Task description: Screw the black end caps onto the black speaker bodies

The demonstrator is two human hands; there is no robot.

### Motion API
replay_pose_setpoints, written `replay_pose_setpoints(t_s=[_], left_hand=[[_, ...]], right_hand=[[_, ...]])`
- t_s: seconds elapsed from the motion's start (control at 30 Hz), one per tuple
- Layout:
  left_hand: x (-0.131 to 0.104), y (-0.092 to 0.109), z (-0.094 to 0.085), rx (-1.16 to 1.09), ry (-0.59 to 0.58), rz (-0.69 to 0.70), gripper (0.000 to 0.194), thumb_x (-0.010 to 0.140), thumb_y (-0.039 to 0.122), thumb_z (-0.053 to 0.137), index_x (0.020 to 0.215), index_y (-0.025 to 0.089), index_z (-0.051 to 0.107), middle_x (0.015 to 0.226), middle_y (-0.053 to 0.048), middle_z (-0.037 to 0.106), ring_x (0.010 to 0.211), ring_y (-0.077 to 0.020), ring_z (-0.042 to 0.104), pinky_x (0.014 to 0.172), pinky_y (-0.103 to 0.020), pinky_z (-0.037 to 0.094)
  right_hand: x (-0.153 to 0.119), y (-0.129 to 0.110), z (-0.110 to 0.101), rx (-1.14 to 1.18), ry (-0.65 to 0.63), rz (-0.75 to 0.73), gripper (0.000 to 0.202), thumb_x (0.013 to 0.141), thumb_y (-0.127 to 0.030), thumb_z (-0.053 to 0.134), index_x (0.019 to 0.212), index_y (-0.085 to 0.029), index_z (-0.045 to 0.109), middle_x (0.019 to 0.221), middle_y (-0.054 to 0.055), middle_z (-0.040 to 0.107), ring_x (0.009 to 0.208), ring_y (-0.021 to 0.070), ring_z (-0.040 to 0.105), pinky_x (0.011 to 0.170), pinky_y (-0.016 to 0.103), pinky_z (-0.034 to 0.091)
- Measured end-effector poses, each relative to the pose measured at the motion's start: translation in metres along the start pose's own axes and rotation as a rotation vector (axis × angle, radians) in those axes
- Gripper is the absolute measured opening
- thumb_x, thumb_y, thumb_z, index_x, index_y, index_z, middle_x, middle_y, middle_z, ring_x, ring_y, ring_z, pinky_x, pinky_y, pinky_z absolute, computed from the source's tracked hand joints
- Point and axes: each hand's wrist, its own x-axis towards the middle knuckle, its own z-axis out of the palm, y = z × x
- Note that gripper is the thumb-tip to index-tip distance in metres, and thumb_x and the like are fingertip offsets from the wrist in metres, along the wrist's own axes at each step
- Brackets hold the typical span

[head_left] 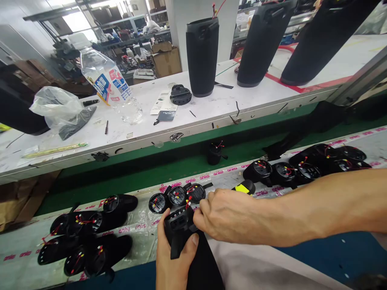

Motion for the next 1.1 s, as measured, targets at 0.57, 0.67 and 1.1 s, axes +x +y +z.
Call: replay_pose_setpoints(t_s=[0.57,0.67,1.1], left_hand=[[0.010,0.005,-0.017,-0.272,-0.215,-0.062,0.095,0.070,0.065,0.093,0.151,0.027,0.060,0.148,-0.011,0.074,0.145,-0.0428,0.062,0.123,-0.052,0.042],[0.011,0.006,-0.018,-0.259,-0.211,-0.048,0.094,0.070,0.066,0.093,0.149,0.027,0.061,0.147,-0.011,0.075,0.144,-0.0414,0.062,0.123,-0.051,0.040],[0.014,0.003,-0.015,-0.233,-0.248,-0.013,0.100,0.071,0.066,0.093,0.154,0.026,0.055,0.147,-0.013,0.073,0.142,-0.0426,0.061,0.125,-0.057,0.036]], right_hand=[[-0.004,0.025,0.013,0.002,0.137,0.032,0.012,0.101,-0.008,0.056,0.104,-0.020,0.054,0.080,0.000,0.057,0.062,0.0190,0.050,0.058,0.039,0.021],[-0.001,0.025,0.012,-0.022,0.141,0.029,0.010,0.101,-0.010,0.057,0.104,-0.020,0.055,0.081,0.000,0.059,0.062,0.0191,0.052,0.059,0.040,0.022],[0.006,0.033,-0.003,-0.049,0.036,-0.048,0.008,0.104,-0.014,0.055,0.105,-0.019,0.061,0.080,0.003,0.064,0.062,0.0194,0.055,0.058,0.039,0.026]])
